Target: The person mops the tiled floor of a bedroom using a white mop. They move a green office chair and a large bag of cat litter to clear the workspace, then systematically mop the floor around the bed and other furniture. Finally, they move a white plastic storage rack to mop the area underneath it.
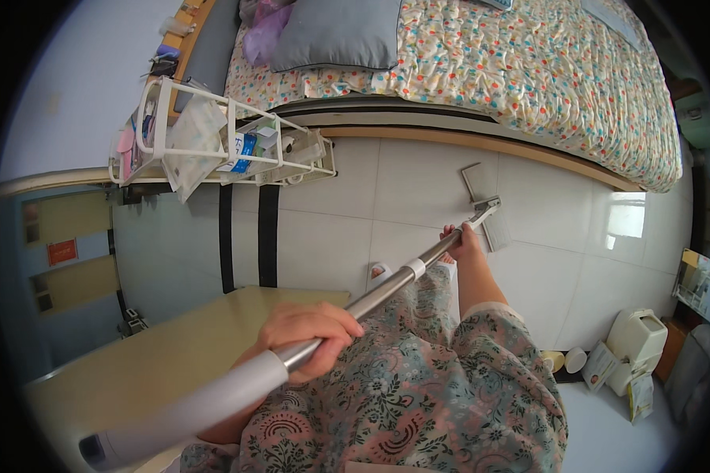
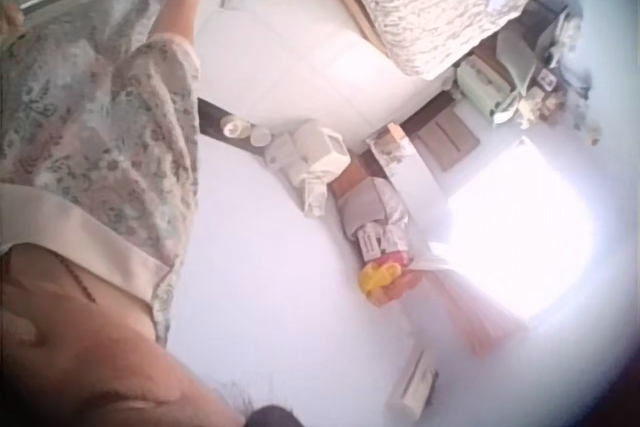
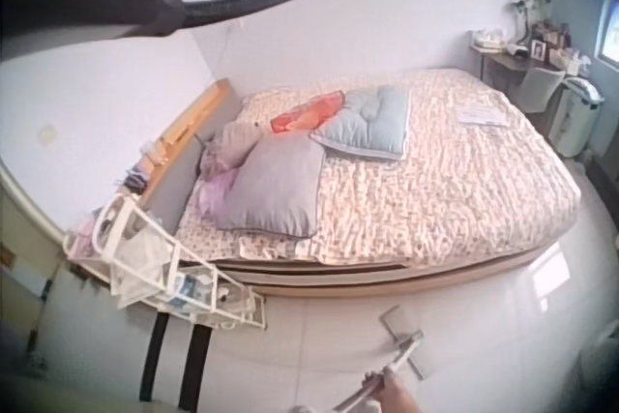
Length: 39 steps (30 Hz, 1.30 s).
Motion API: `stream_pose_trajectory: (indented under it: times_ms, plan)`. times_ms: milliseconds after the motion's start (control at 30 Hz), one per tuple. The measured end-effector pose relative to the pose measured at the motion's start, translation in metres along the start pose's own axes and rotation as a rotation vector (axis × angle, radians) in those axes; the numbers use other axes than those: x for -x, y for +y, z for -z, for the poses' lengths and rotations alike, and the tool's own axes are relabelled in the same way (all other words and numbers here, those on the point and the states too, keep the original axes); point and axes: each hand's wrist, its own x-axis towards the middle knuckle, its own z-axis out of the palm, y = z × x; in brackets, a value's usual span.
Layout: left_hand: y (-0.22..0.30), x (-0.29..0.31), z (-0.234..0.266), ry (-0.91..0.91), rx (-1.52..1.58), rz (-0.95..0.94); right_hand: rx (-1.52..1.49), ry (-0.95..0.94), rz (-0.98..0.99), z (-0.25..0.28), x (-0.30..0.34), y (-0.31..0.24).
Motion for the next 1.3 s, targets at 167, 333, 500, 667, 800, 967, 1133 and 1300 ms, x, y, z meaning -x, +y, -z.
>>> stream_pose_trajectory:
  times_ms: [167,333,500,667,800,967,1133,1300]
  plan:
    - [-0.008,0.007,0.020,0.121,0.058,0.155,0.034,-0.111,-0.038,-0.051,0.088,0.063]
    - [-0.010,0.019,0.023,0.074,0.030,0.086,0.138,-0.122,-0.085,-0.097,0.213,0.092]
    - [-0.002,0.022,0.025,0.011,-0.009,-0.071,-0.045,-0.095,-0.073,-0.086,0.216,0.101]
    - [0.006,0.033,0.055,0.000,0.033,-0.069,0.014,-0.193,-0.014,-0.095,0.258,0.108]
    - [-0.010,0.022,0.030,-0.043,0.134,-0.018,-0.018,-0.056,0.159,-0.074,0.236,0.080]
    - [-0.005,-0.008,-0.002,0.005,0.424,-0.038,-0.093,-0.103,0.344,-0.034,0.183,-0.001]
    - [0.014,-0.016,-0.001,-0.031,0.201,-0.145,0.170,0.109,0.278,-0.020,0.138,-0.054]
    - [0.041,0.031,0.054,0.146,0.056,-0.015,0.514,0.066,0.198,-0.048,0.150,0.032]
